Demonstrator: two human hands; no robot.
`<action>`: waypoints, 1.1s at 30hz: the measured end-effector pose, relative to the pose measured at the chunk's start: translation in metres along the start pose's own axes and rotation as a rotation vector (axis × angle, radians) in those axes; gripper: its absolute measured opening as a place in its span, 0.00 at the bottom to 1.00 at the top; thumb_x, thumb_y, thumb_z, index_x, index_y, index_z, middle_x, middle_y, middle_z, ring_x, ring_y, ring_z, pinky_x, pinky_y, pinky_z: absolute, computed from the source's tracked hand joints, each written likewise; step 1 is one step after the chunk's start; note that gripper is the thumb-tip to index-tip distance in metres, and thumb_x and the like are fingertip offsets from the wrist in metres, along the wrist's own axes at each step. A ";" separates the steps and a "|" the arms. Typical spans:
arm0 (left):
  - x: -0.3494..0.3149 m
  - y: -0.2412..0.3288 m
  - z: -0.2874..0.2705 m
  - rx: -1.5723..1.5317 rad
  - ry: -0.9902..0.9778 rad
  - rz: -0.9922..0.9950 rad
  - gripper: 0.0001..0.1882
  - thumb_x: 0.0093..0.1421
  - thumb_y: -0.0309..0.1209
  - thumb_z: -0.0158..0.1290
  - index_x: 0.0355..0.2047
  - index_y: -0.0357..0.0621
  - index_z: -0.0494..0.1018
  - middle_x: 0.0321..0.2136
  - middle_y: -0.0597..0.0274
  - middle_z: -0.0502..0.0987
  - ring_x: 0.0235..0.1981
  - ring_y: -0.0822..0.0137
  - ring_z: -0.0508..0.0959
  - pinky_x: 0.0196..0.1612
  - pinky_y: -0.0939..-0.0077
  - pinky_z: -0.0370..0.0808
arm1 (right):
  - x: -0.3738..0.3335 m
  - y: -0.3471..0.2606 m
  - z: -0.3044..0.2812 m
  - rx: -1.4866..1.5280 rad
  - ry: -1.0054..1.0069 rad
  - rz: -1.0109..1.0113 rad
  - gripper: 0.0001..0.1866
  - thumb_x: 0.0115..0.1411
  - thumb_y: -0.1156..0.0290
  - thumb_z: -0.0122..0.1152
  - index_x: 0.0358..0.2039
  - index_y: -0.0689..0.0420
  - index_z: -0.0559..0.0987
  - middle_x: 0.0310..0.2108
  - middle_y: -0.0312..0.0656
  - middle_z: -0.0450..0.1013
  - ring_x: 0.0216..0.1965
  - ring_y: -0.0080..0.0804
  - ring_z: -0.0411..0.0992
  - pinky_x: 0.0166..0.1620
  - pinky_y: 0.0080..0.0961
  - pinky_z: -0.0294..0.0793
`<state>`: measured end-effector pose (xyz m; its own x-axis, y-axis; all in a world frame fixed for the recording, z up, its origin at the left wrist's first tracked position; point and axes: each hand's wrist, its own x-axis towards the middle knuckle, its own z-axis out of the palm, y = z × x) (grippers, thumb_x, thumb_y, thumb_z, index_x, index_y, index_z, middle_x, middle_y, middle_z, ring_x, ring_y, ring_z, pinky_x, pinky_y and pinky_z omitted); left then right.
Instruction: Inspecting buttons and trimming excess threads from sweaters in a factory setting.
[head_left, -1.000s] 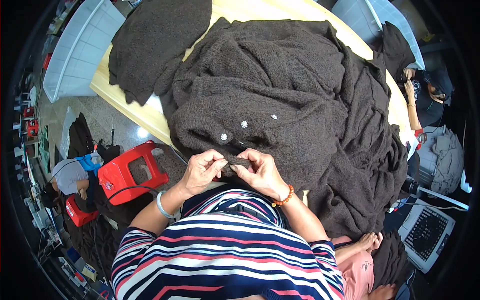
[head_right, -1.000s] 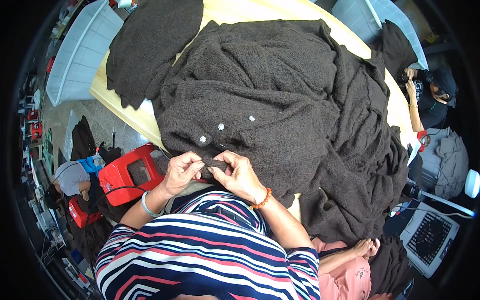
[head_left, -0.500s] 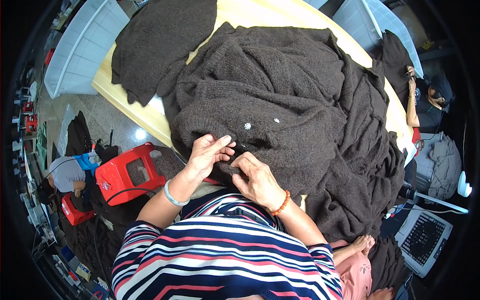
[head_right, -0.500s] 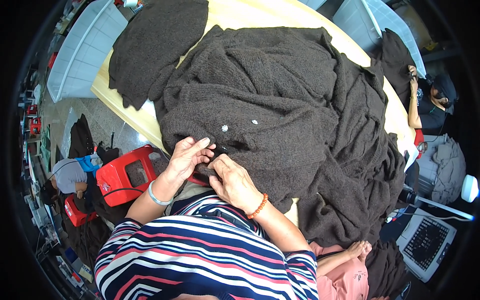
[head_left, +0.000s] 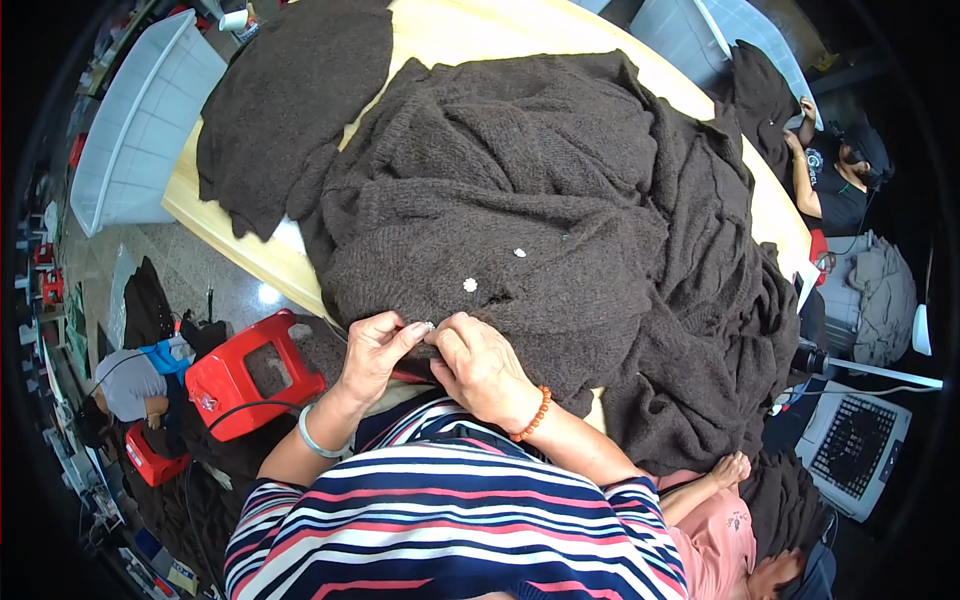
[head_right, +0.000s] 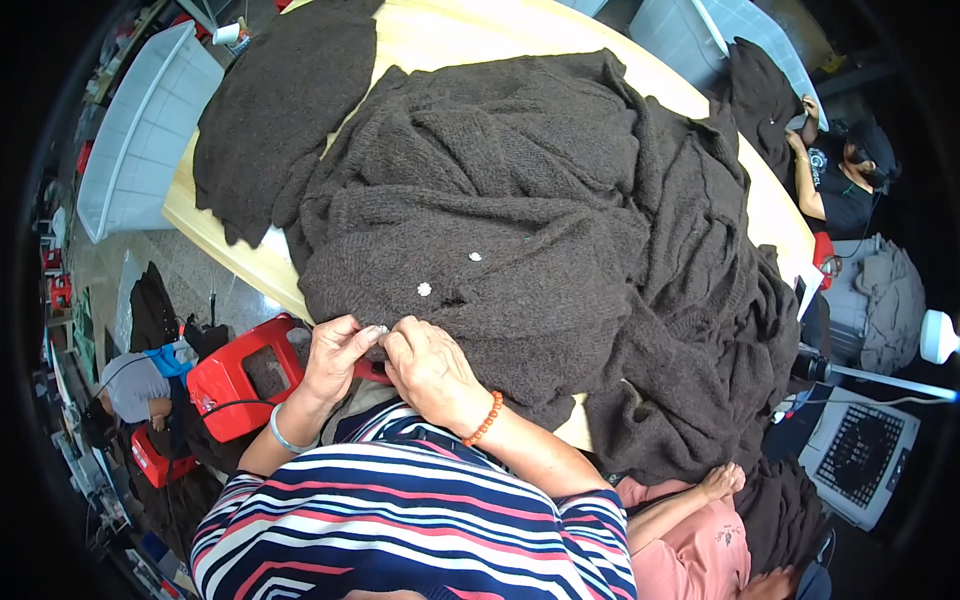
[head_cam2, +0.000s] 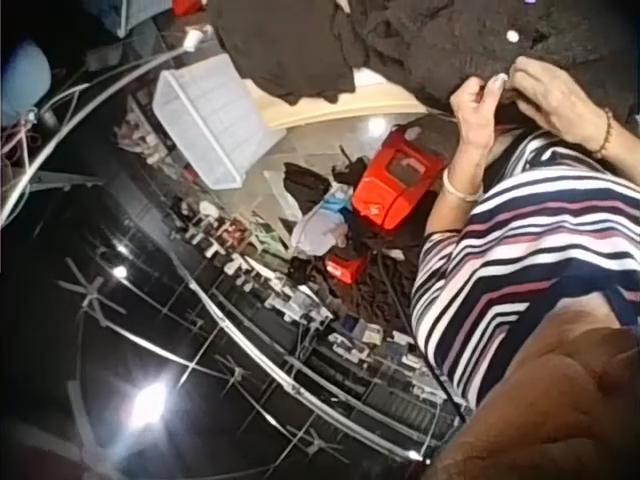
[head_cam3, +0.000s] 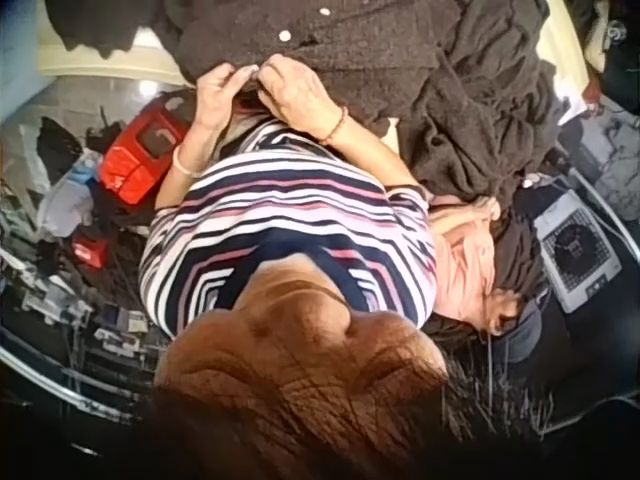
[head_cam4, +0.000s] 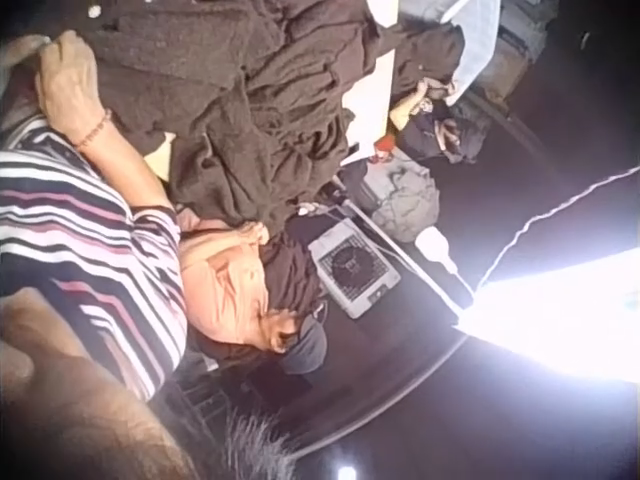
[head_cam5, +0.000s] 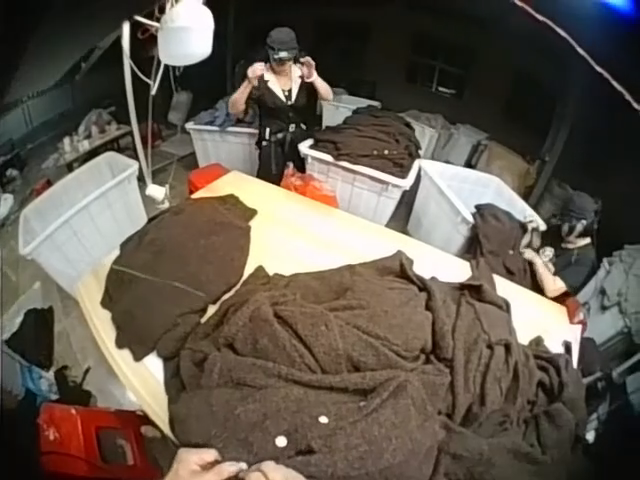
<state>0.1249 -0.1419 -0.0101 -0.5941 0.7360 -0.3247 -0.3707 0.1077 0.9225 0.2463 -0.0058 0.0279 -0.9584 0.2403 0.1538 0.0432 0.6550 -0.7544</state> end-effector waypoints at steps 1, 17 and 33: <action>0.001 -0.002 -0.001 -0.031 -0.001 -0.028 0.08 0.62 0.23 0.57 0.24 0.38 0.76 0.23 0.72 0.76 0.25 0.85 0.69 0.28 0.87 0.65 | 0.000 0.000 0.001 -0.028 0.012 0.002 0.17 0.47 0.78 0.66 0.38 0.61 0.74 0.37 0.46 0.69 0.38 0.44 0.73 0.42 0.34 0.75; 0.003 -0.010 -0.002 0.008 -0.013 0.002 0.14 0.63 0.26 0.57 0.20 0.41 0.72 0.17 0.77 0.65 0.21 0.85 0.60 0.23 0.84 0.56 | -0.003 0.001 0.004 -0.034 0.140 -0.009 0.22 0.47 0.82 0.64 0.46 0.64 0.75 0.38 0.47 0.72 0.39 0.44 0.74 0.42 0.34 0.76; -0.001 0.015 -0.005 0.609 -0.106 0.280 0.15 0.63 0.32 0.55 0.22 0.36 0.70 0.17 0.64 0.64 0.25 0.68 0.65 0.29 0.70 0.62 | 0.002 0.010 -0.003 0.337 0.103 0.242 0.15 0.50 0.80 0.64 0.41 0.65 0.79 0.28 0.43 0.72 0.25 0.30 0.73 0.30 0.23 0.74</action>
<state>0.1168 -0.1446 0.0032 -0.5246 0.8491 -0.0623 0.2738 0.2376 0.9320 0.2458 0.0031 0.0223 -0.8981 0.4397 -0.0028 0.1522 0.3048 -0.9402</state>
